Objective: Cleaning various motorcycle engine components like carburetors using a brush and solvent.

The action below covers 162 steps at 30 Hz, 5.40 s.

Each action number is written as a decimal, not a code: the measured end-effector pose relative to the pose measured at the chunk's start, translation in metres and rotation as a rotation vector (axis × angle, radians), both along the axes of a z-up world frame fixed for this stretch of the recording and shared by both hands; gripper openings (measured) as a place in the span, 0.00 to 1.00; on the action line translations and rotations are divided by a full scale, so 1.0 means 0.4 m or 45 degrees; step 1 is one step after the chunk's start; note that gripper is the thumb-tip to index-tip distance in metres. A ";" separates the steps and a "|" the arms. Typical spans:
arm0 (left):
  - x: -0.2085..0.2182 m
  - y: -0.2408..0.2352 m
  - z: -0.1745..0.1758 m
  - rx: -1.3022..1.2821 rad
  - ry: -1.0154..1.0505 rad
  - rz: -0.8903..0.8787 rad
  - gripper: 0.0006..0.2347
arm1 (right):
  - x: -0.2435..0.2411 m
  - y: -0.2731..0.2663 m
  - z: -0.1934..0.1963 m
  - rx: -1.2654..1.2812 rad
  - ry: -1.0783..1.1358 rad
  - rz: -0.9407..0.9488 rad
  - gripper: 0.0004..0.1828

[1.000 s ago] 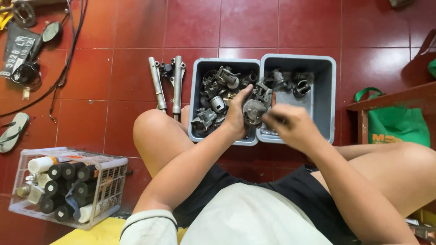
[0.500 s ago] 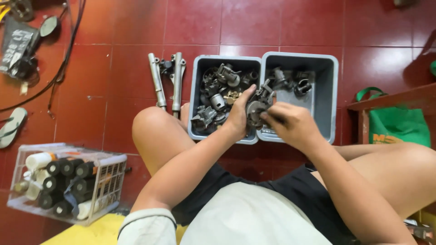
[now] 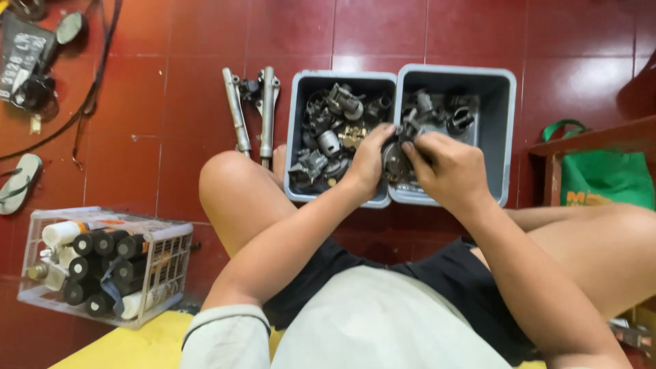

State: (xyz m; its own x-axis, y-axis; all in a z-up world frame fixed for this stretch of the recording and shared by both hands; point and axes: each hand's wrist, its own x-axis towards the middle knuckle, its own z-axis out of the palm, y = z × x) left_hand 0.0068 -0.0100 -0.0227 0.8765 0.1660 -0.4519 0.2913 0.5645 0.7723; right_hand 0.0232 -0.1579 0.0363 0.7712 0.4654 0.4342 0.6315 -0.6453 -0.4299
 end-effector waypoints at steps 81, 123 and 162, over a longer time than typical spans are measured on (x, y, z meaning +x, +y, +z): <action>0.056 0.032 -0.222 0.544 0.558 -0.626 0.22 | 0.083 -0.193 -0.891 -0.828 1.547 -0.388 0.28; -0.096 0.073 0.202 0.180 -0.151 0.152 0.11 | -0.050 -0.044 0.311 0.117 0.143 0.213 0.05; -0.127 0.059 0.210 0.651 -0.243 -0.433 0.26 | -0.033 -0.046 0.204 0.695 0.956 0.346 0.21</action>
State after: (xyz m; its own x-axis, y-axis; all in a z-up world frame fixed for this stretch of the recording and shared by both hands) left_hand -0.0440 0.0137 0.0612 0.9753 0.0176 -0.2200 0.2198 0.0115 0.9755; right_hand 0.0098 -0.1761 0.1179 0.8318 0.5491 0.0814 0.1683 -0.1098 -0.9796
